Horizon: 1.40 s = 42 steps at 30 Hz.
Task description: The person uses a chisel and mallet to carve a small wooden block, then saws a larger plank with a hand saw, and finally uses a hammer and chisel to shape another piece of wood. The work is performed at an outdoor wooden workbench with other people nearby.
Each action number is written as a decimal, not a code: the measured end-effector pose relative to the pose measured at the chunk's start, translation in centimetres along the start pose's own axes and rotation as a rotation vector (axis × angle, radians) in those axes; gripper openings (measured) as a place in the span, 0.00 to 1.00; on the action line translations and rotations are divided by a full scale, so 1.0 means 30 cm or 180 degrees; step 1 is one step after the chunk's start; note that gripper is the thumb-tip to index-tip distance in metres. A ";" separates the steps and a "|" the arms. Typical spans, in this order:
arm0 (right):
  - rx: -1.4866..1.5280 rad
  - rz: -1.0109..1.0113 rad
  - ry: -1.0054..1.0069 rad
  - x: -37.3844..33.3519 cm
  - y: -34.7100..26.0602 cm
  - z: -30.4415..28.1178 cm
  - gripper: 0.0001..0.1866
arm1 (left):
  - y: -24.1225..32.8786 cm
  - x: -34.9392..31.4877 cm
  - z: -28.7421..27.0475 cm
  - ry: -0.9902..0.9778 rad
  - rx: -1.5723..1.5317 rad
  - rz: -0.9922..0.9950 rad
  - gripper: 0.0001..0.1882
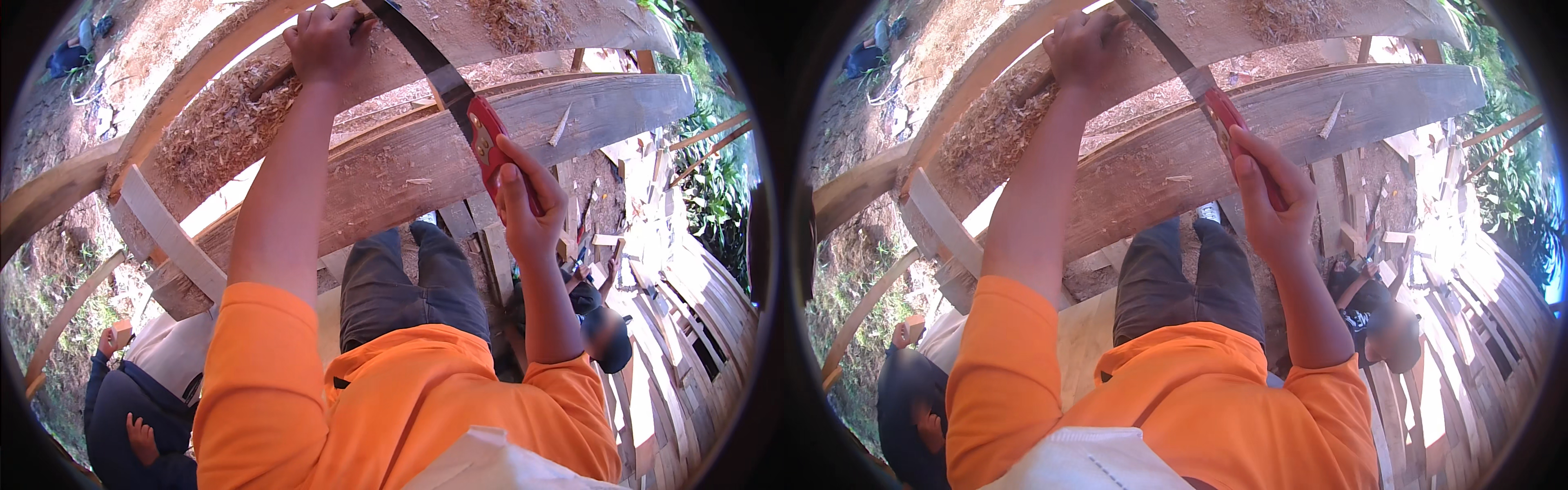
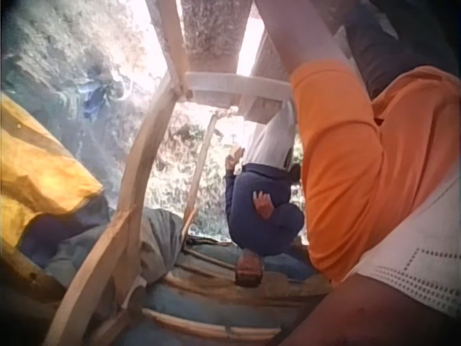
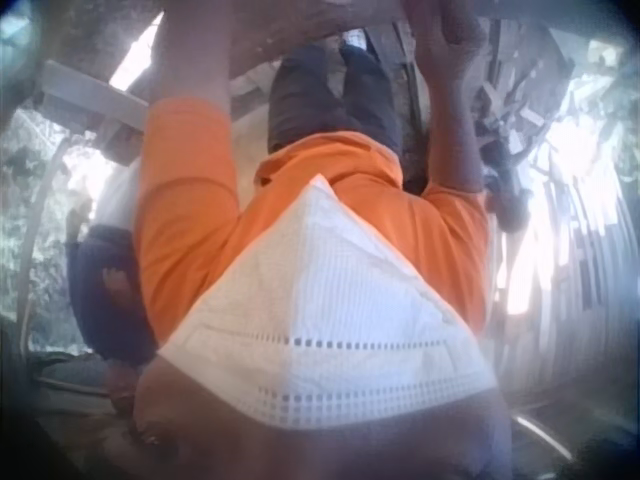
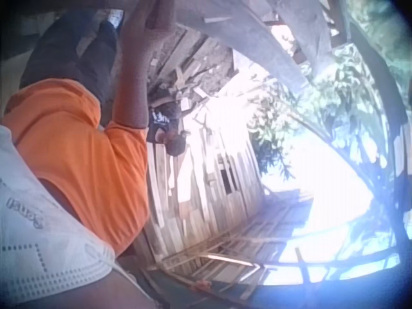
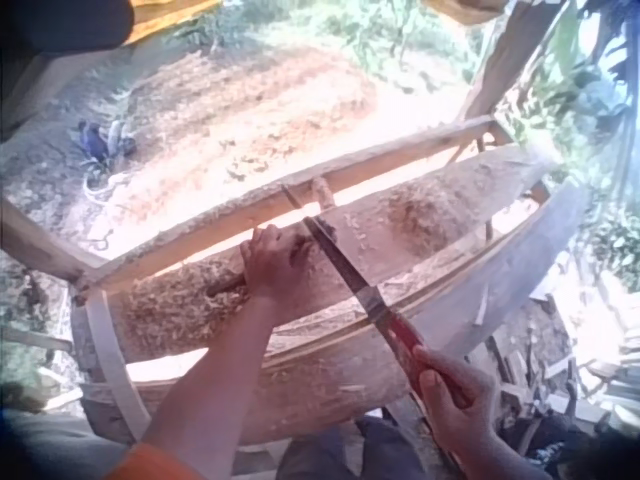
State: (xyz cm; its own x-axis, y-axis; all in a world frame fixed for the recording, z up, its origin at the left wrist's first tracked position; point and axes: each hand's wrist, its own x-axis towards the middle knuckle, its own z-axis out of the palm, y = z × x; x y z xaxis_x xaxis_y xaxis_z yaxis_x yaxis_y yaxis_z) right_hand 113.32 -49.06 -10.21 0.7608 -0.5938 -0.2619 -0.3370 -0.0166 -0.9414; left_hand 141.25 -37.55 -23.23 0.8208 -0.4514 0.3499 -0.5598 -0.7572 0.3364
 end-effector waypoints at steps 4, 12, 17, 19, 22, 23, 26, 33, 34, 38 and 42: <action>0.0279 -0.0176 0.0108 -0.124 0.011 -0.131 0.18 | -0.025 -0.016 0.028 0.0068 0.0051 0.0162 0.14; 0.0641 -0.0596 0.0383 -0.178 0.019 -0.257 0.23 | -0.045 0.003 0.075 0.0053 0.0270 0.0338 0.18; 0.1155 -0.0069 0.0608 -0.153 0.021 -0.212 0.28 | -0.031 0.038 0.020 -0.0520 0.0182 0.0532 0.16; 0.1749 0.0148 0.0630 -0.123 0.017 -0.171 0.31 | -0.035 0.036 -0.024 -0.0539 -0.0223 0.0473 0.14; 0.2463 0.0471 0.0391 -0.110 0.046 -0.173 0.35 | -0.007 -0.006 -0.140 -0.0325 -0.0923 0.0103 0.12; 0.2641 0.0595 0.0329 -0.107 0.061 -0.182 0.34 | 0.003 -0.024 -0.195 -0.0247 -0.1078 -0.0004 0.12; 0.2730 0.0879 0.0047 -0.098 0.053 -0.169 0.31 | 0.038 -0.110 -0.382 -0.0124 -0.1826 -0.0436 0.11; 0.2929 0.1083 -0.1468 -0.039 0.042 -0.141 0.31 | 0.135 -0.387 -0.870 0.0105 -0.3311 -0.1316 0.25; 0.2886 0.1188 -0.1637 -0.026 0.023 -0.115 0.31 | 0.151 -0.439 -0.935 0.0102 -0.3845 -0.1446 0.29; 0.2725 0.1406 -0.2332 0.040 0.016 0.050 0.29 | 0.228 -0.603 -1.177 0.0573 -0.5438 -0.1400 0.43; 0.2821 0.1650 -0.2801 0.082 0.072 0.265 0.27 | 0.353 -0.813 -1.366 0.1631 -0.5436 -0.1272 0.44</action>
State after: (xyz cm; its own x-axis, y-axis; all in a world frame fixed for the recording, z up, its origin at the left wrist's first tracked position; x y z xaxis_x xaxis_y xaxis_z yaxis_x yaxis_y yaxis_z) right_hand 118.86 -44.16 -14.57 0.8689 0.3399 -0.3598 -0.4770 0.7691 -0.4254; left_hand 110.67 -15.21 7.63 0.9914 0.0362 0.1258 -0.1202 0.6333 0.7645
